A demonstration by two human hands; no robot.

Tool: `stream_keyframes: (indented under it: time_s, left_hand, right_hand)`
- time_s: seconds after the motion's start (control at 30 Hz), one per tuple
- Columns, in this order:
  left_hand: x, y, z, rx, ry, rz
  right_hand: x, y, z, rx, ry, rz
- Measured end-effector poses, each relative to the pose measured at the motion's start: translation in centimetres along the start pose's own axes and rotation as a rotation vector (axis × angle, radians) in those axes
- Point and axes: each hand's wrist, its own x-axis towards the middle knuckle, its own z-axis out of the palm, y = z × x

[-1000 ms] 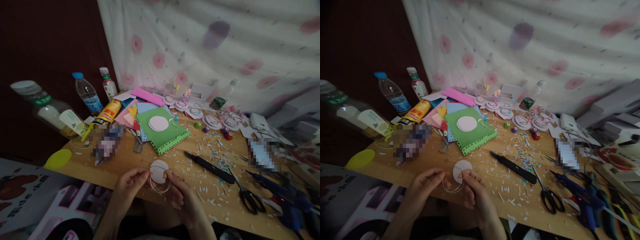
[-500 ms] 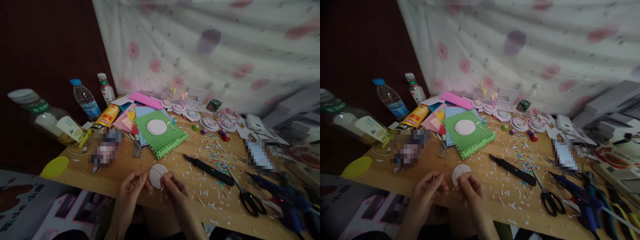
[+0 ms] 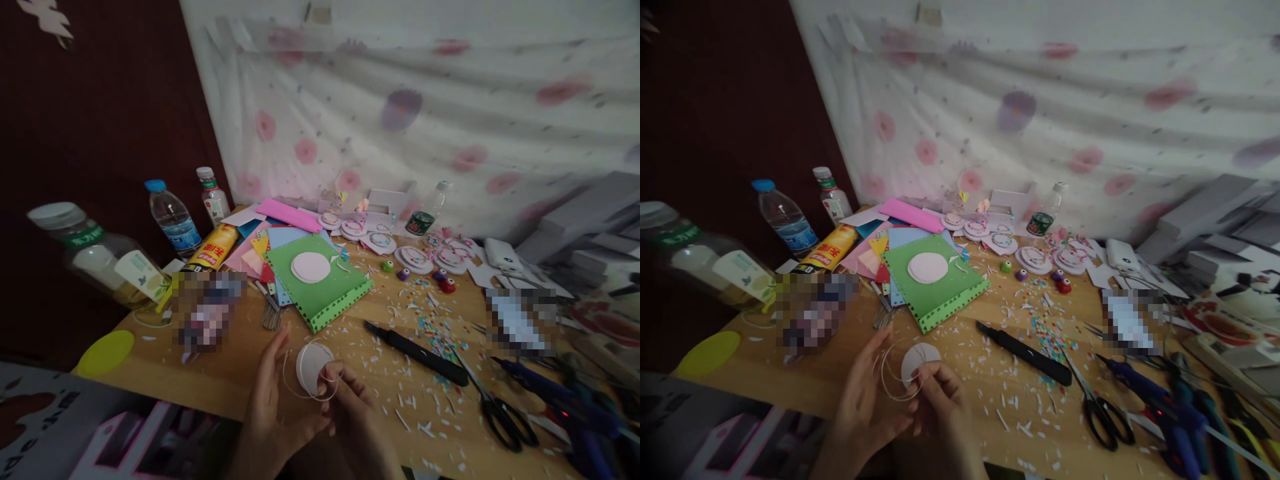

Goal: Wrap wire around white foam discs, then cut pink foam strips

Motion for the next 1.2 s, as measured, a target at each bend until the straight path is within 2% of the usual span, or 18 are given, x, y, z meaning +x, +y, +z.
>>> stream_keyframes:
  time_s: [0.2, 0.3, 0.43, 0.5, 0.6, 0.7, 0.83, 0.93, 1.07, 1.2]
  left_hand:
    - [0.1, -1.4, -0.3, -0.191, -0.088, -0.13]
    - [0.7, -1.9, -0.5, -0.295, -0.102, -0.154]
    - [1.9, -1.4, -1.9, -0.494, -0.185, -0.246]
    - [2.3, -1.1, -2.6, -0.535, -0.191, -0.297]
    - [2.3, -0.8, -3.3, -0.501, -0.157, -0.294]
    - [1.9, -0.8, -3.6, -0.395, -0.144, -0.286]
    - [1.6, -0.7, -3.7, -0.279, -0.226, -0.23]
    - [1.8, -1.2, -3.8, -0.312, -0.295, -0.199]
    - [2.1, -2.3, -4.0, -0.429, -0.329, -0.206]
    - [2.1, -2.7, -4.0, -0.426, -0.372, -0.201]
  right_hand:
    - [-0.3, -0.3, 1.3, 0.041, -0.096, 0.086]
    - [-0.4, -0.4, 1.7, 0.087, -0.092, 0.085]
    - [-0.3, -0.6, 1.6, 0.16, 0.011, 0.155]
    - [-0.3, -0.9, 1.6, 0.234, 0.084, 0.206]
    - [-0.3, -1.3, 1.5, 0.317, 0.105, 0.258]
    - [-0.2, -1.4, 1.3, 0.331, 0.041, 0.299]
    - [0.0, -1.3, 1.1, 0.368, -0.011, 0.348]
    - [0.1, -1.2, 1.2, 0.472, -0.057, 0.384]
    - [0.2, -1.2, 1.3, 0.582, -0.142, 0.435]
    - [0.3, -1.3, 1.4, 0.619, -0.151, 0.465]
